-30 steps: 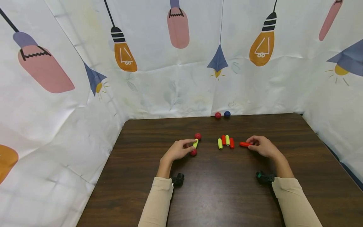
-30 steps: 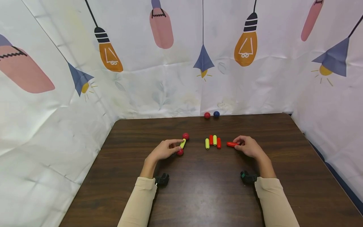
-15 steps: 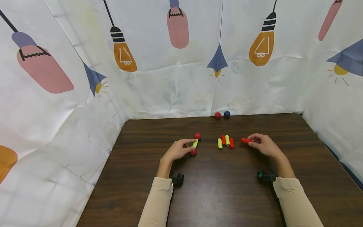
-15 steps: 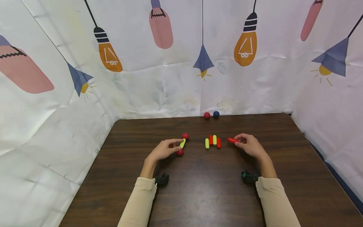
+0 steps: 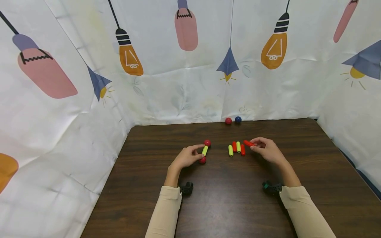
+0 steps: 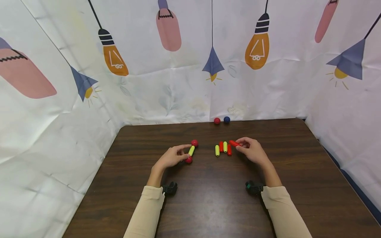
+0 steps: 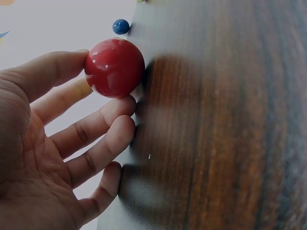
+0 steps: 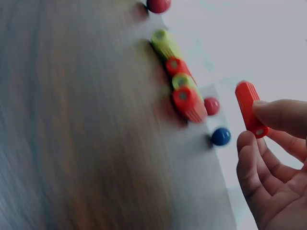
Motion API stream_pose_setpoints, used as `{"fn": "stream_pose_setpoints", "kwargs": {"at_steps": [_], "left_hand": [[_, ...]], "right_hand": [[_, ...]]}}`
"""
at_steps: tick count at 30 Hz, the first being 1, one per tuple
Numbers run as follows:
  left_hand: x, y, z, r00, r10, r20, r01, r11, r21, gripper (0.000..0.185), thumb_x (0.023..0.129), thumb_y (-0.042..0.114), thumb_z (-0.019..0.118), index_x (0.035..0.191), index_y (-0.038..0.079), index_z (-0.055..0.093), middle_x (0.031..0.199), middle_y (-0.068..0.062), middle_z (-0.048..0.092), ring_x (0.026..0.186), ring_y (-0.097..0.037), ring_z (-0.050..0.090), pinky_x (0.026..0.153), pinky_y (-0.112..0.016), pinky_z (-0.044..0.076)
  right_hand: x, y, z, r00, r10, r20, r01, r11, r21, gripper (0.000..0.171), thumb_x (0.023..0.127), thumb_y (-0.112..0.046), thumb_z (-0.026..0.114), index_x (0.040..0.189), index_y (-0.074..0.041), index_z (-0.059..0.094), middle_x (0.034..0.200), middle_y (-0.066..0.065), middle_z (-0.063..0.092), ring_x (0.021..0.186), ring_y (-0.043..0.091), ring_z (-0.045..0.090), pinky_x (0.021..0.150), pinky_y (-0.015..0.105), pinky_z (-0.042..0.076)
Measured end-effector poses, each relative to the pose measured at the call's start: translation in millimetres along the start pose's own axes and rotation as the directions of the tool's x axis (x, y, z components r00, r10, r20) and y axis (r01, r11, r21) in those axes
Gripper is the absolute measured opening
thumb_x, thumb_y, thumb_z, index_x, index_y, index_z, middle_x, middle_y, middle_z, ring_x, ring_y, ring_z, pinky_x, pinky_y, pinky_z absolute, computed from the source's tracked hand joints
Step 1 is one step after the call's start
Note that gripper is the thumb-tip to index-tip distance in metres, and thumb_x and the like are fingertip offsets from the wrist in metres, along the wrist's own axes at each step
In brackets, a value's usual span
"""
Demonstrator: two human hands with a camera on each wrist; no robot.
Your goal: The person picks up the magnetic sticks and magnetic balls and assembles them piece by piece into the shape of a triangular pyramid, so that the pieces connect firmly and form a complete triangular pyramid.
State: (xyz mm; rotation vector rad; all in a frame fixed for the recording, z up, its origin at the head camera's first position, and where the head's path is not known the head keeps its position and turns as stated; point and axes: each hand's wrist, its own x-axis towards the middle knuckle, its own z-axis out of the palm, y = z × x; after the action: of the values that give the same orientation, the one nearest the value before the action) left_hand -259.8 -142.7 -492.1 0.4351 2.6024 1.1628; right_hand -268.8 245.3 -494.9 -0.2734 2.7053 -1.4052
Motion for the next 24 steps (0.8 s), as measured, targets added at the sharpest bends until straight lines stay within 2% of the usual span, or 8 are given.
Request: {"fn": "stream_pose_setpoints", "kwargs": {"at_steps": [12,16,24], "left_hand": [[-1.9,1.4,-1.9,1.0,-0.004,0.017,0.003,1.0,0.004,0.051,0.1,0.031,0.067,0.149,0.024,0.055,0.089,-0.006,0.066,0.065,-0.015,0.051,0.059,-0.029,0.042],[-1.9,1.3,-2.7,1.0,-0.013,0.023,0.013,1.0,0.006,0.05,0.099,0.032,0.067,0.148,0.025,0.056,0.088,-0.005,0.065,0.065,-0.015,0.051,0.059,-0.029,0.041],[-0.9,-0.2,-2.6,0.999,-0.017,0.035,0.017,1.0,0.003,0.043,0.1,0.032,0.066,0.142,0.027,0.061,0.085,-0.005,0.064,0.063,-0.015,0.05,0.058,-0.029,0.04]], "right_hand": [[0.3,-33.1,49.0,0.999,-0.037,-0.012,0.038,0.998,0.044,0.026,0.097,-0.017,0.072,0.12,-0.006,0.069,0.096,0.012,0.07,0.078,0.018,0.061,0.065,0.027,0.051],[-0.4,-47.6,66.3,0.999,-0.042,0.007,0.042,0.997,0.058,0.024,0.096,-0.017,0.073,0.118,-0.008,0.07,0.094,0.011,0.07,0.076,0.02,0.061,0.063,0.029,0.05],[8.9,-63.6,89.2,0.999,-0.054,0.001,0.054,0.998,0.019,0.02,0.095,-0.017,0.073,0.114,-0.01,0.073,0.091,0.008,0.068,0.071,0.018,0.06,0.059,0.031,0.05]]}}
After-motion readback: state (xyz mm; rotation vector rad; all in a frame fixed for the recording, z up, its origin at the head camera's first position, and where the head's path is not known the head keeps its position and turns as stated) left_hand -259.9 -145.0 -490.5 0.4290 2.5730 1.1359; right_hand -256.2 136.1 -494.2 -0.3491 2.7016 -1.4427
